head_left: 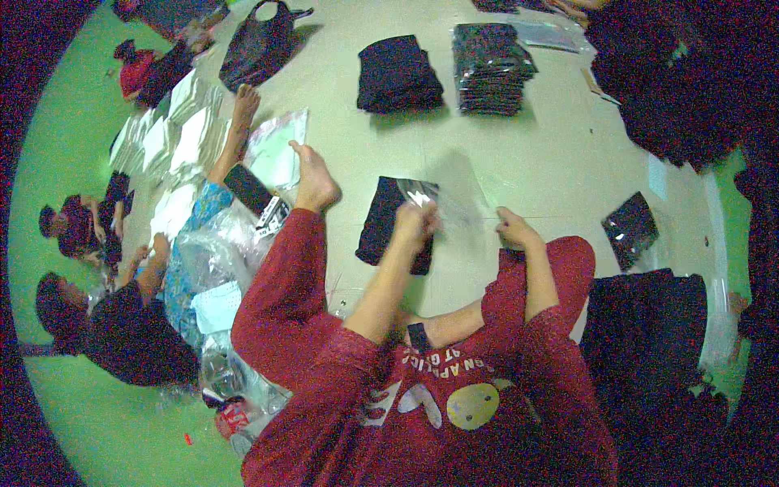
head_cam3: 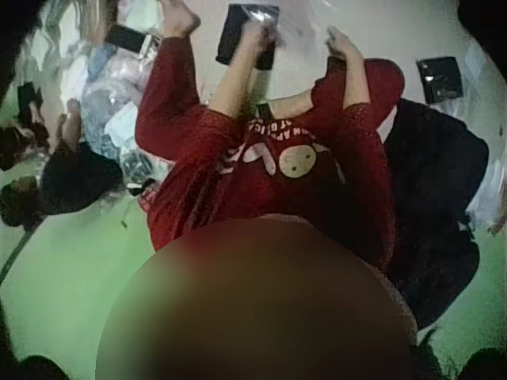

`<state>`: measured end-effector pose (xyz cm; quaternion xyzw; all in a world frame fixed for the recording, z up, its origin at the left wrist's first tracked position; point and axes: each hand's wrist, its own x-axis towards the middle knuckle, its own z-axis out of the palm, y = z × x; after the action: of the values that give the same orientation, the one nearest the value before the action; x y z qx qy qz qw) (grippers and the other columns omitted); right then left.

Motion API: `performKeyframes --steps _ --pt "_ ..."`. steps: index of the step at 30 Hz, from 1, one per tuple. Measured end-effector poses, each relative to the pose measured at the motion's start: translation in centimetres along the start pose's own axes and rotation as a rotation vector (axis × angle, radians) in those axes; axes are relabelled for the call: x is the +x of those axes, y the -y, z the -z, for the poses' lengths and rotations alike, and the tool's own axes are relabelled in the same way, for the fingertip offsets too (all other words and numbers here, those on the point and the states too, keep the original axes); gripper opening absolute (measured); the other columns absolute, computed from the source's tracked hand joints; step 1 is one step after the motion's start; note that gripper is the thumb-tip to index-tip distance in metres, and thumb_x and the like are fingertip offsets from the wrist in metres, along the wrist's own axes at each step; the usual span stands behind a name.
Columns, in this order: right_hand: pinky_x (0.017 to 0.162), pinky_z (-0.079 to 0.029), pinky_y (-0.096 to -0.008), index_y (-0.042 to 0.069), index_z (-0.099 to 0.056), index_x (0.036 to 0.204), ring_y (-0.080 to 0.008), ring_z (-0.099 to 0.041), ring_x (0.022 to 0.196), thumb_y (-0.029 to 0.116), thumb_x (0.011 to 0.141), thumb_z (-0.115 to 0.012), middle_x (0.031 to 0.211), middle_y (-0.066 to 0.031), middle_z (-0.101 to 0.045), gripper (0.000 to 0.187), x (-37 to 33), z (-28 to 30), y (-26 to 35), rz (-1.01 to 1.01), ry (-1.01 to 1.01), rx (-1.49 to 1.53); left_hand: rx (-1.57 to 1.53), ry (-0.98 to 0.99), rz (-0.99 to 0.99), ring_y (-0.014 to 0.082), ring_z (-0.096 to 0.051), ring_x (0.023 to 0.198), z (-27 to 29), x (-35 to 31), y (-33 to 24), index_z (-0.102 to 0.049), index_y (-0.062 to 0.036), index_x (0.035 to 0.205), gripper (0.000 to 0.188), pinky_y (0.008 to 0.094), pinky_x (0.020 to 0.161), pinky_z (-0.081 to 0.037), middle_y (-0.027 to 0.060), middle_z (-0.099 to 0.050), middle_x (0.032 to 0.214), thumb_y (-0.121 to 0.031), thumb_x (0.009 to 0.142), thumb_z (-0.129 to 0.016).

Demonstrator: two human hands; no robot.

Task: The person folds dark-colored garments and places them into clear plastic bags. They seal the bags, apply a small white label to the front, and stack the finished packages. The process is repeated for multiple items.

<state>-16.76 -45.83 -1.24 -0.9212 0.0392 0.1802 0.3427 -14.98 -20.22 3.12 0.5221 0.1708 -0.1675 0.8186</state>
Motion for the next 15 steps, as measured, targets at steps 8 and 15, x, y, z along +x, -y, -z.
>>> performKeyframes --steps 8,15 --pt "0.081 -0.045 -0.0358 0.007 -0.039 0.124 -0.0315 -0.057 0.094 0.014 0.079 -0.053 0.103 -0.0225 -0.057 0.048 0.7 -0.3 -0.3 0.129 -0.005 -0.113 0.865 -0.845 -0.454 0.0229 -0.053 0.053 16.0 2.2 -18.6 -0.057 0.0047 0.068 0.053 0.034 0.057 -0.044 0.0146 -0.057 0.06 -0.048 0.072 -0.065" --pt "0.084 -0.044 -0.0371 0.009 -0.037 0.126 -0.0323 -0.055 0.101 0.015 0.082 -0.05 0.109 -0.0235 -0.055 0.046 -0.4 -0.6 1.6 0.106 0.063 -0.108 0.143 -0.527 -0.397 0.0094 -0.039 0.04 21.2 -2.0 -23.1 -0.05 -0.009 0.07 0.024 0.0239 0.036 -0.029 -0.0003 -0.047 0.055 -0.018 0.071 -0.071"
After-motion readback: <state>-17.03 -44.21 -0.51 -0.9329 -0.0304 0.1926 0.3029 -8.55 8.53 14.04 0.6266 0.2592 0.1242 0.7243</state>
